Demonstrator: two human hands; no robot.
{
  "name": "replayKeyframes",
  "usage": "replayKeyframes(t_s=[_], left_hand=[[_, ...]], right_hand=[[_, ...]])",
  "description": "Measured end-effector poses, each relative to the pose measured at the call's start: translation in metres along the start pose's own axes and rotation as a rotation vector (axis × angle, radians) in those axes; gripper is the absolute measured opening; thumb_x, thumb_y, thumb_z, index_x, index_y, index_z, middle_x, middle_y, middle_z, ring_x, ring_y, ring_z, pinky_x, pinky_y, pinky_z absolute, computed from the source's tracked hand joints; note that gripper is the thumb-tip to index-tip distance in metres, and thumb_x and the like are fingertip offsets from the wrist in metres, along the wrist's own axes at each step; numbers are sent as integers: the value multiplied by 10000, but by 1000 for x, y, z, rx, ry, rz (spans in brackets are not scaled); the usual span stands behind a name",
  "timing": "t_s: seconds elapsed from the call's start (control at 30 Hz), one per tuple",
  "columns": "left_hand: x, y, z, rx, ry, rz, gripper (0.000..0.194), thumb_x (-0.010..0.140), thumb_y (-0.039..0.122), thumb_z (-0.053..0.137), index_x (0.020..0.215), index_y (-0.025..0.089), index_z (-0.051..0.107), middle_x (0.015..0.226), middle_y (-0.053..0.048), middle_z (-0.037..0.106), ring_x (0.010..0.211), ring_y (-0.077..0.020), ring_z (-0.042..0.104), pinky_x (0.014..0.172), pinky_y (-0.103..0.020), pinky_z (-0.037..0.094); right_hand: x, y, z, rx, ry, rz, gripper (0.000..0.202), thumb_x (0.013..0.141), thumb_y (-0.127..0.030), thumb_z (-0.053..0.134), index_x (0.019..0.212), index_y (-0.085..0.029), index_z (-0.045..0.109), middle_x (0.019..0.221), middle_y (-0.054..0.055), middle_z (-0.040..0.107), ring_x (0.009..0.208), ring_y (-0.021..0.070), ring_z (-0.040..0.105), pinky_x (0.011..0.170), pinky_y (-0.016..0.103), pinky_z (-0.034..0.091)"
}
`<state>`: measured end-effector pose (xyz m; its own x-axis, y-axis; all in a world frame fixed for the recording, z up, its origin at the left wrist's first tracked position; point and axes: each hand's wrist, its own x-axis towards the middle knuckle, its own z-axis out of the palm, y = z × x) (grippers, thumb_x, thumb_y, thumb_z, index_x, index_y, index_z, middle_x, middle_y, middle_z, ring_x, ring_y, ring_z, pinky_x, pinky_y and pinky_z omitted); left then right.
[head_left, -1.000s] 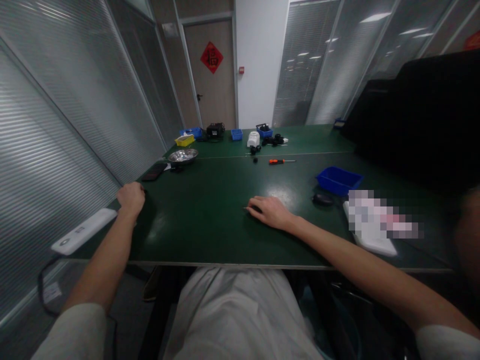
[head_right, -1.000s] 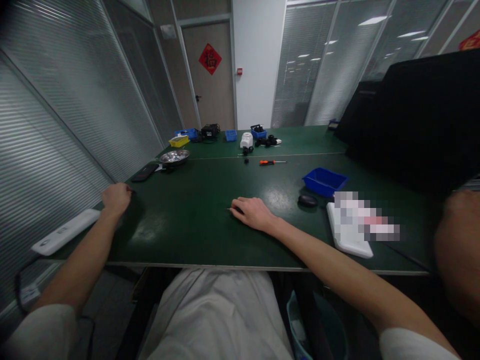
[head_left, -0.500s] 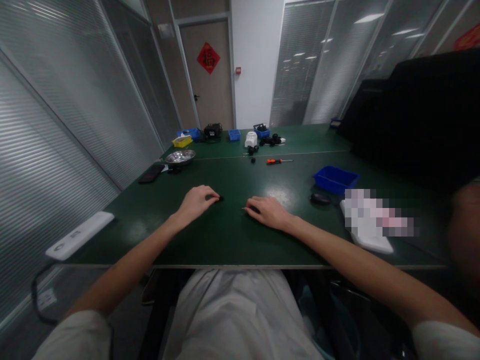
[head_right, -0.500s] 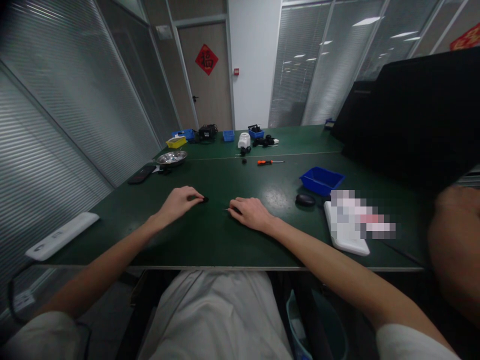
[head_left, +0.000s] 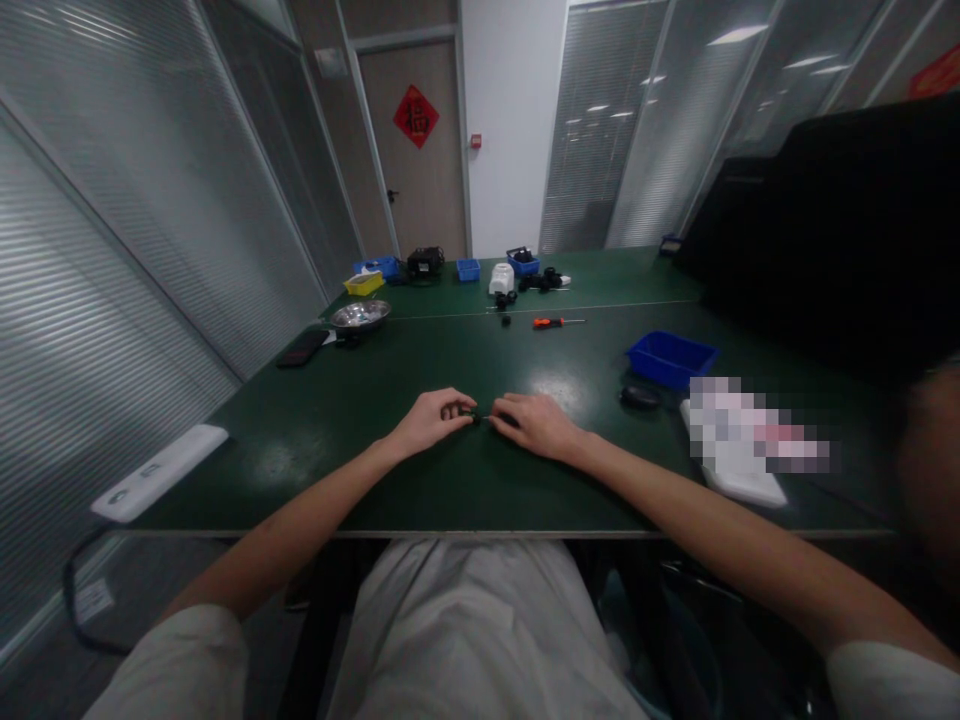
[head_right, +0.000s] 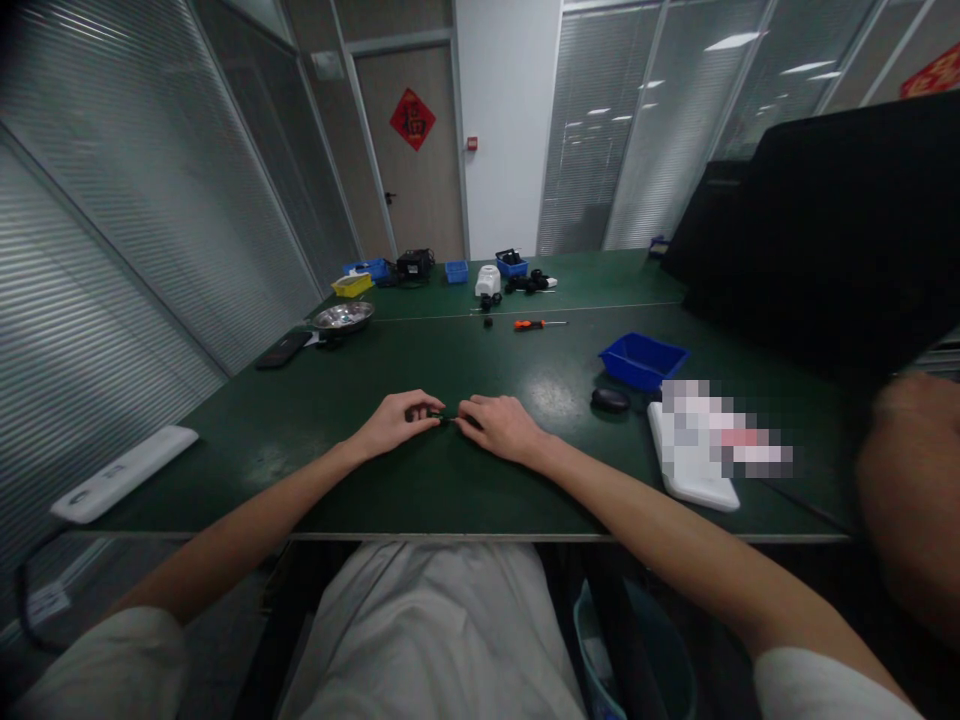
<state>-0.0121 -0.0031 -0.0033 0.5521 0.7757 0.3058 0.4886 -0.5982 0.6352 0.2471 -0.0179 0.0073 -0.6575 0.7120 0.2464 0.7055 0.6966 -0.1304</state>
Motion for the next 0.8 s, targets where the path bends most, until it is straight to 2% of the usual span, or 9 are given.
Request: replayKeyframes(t_s=[0.27, 0.5, 0.7, 0.8], left_hand=[[0, 5, 1, -1, -29, 68, 247, 941, 350, 672, 1066, 167, 781, 1023, -82, 687, 827, -160, 627, 778, -276, 496], [-1, 4, 2, -31, 7, 57, 219, 930, 332, 693, 1053, 181, 792, 1037, -80, 715, 896, -183, 656, 816, -286, 496], [-1, 3, 3, -173, 21, 21, 216, 916, 309, 708, 1054, 166, 790, 1054, -91, 732, 949, -197, 678, 848, -291, 516], [-1, 4, 2, -122, 40, 32, 220, 915, 323, 709, 1048, 171, 796, 1040, -90, 725, 911, -188, 668, 817, -286, 507]], right_hand=[[1, -2, -1, -16, -21, 4, 291, 1059, -425, 438, 1078, -222, 647, 985, 48, 664, 771, 150, 594, 608, 288, 249], [-1, -2, 1, 29, 14, -16, 283, 1065, -408, 432, 1085, -220, 643, 990, 48, 674, 781, 152, 602, 629, 277, 279], [-1, -1, 4, 122, 62, -54, 283, 1075, -399, 412, 1095, -213, 624, 997, 49, 682, 854, 165, 621, 679, 266, 329], [-1, -1, 4, 105, 57, -51, 277, 1071, -398, 419, 1082, -214, 626, 987, 46, 677, 830, 160, 611, 664, 265, 317]])
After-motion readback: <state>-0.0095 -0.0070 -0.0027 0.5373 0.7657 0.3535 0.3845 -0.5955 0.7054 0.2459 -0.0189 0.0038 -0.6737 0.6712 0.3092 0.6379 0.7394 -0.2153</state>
